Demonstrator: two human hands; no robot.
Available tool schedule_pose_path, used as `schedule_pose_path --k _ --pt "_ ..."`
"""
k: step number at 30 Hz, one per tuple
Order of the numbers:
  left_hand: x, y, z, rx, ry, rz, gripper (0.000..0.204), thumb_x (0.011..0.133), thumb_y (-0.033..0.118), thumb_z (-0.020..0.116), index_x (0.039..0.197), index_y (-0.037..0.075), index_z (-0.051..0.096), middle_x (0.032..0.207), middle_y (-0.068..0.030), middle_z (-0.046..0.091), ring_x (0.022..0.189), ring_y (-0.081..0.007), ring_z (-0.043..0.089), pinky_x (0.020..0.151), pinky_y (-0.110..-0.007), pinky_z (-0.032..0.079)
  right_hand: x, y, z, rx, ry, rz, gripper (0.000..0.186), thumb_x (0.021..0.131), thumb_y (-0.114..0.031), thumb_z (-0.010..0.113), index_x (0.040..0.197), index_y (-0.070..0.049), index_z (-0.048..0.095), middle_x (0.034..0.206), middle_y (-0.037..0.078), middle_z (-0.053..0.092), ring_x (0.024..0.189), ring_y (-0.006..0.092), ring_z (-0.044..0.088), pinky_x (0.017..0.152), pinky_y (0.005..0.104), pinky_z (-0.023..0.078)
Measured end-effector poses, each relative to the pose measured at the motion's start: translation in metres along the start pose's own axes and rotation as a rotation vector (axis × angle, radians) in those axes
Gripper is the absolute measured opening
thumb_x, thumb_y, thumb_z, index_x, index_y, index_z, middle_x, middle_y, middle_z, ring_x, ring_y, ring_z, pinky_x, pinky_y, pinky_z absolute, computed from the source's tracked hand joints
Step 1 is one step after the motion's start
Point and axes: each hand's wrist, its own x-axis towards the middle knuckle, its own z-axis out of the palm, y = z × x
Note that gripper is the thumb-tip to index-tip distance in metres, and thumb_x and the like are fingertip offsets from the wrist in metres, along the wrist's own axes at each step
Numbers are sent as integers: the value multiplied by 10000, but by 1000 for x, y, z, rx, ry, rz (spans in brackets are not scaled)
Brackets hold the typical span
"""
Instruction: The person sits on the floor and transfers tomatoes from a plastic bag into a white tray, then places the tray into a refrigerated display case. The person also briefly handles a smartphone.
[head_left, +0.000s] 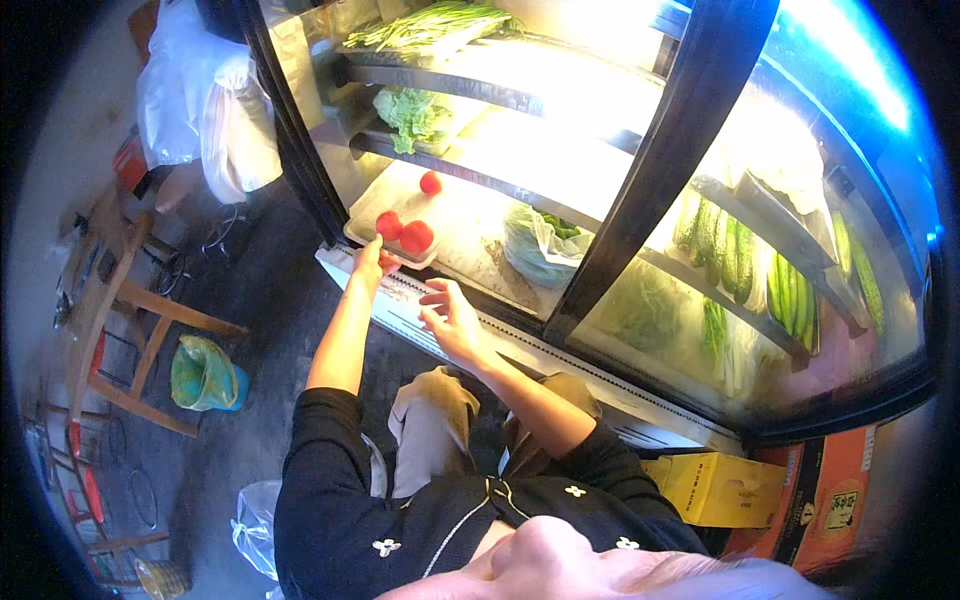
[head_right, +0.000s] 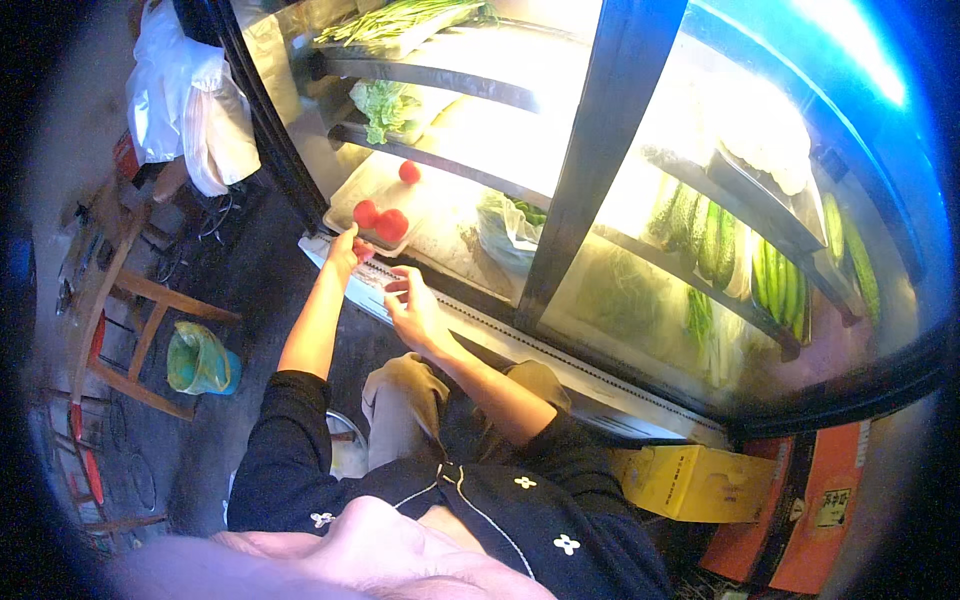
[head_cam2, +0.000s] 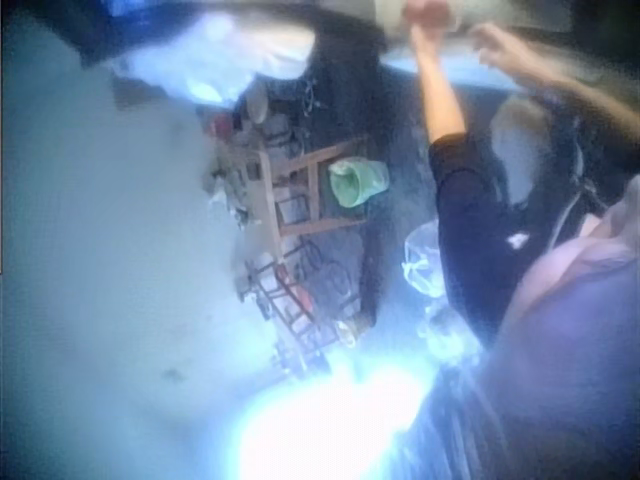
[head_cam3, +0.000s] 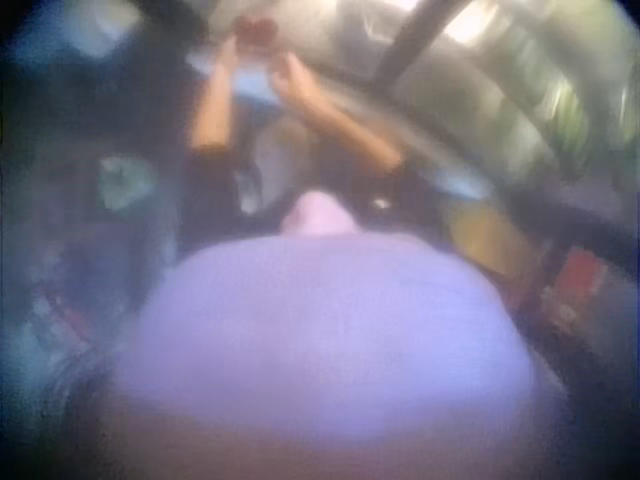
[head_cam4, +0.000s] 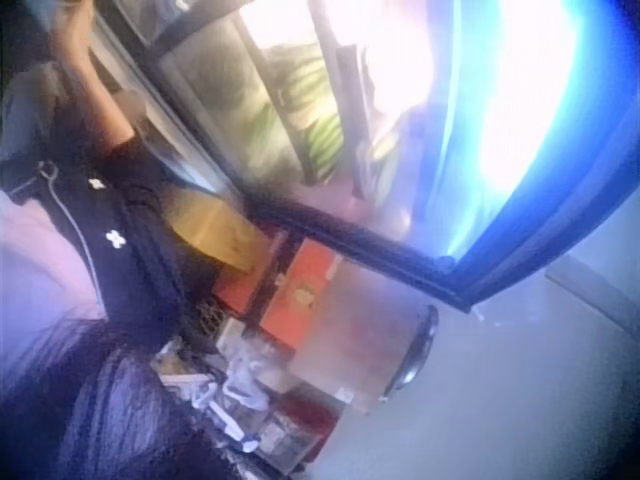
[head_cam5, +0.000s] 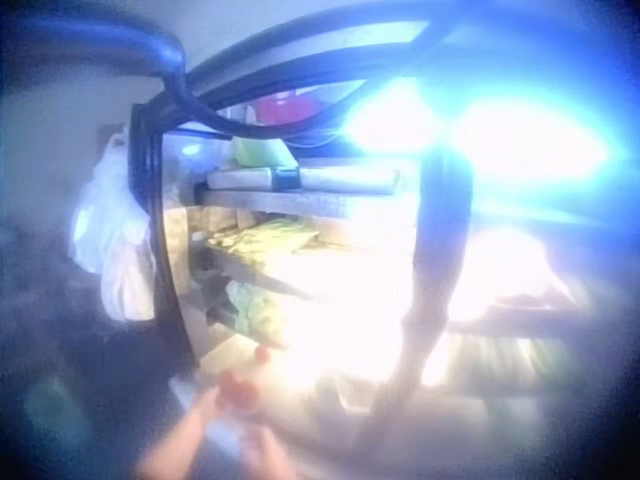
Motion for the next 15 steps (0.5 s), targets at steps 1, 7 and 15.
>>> schedule_pose_path --k 1,7,15 --pt "-7 7 8 -5 -54 30 486 958 476 614 770 31 568 594 -117 583 515 -271 623 503 -403 572 19 32 -1 37 71 61 497 948 -177 630 1370 -18 421 1165 160 622 977 198 631 836 341 536" --pt "-27 6 -19 -85 -97 -38 296 907 306 635 932 13 602 578 -54 561 472 -216 578 454 -351 505 76 47 -24 237 190 569 930 918 -615 590 1507 12 235 1469 253 412 1225 316 550 944 494 497" --pt "-137 -61 -36 -72 -56 63 272 922 235 583 972 -24 650 561 -80 560 454 -245 590 455 -400 528 60 71 -4 148 89 497 616 995 -161 490 1489 4 163 1112 237 595 827 308 695 666 420 604"
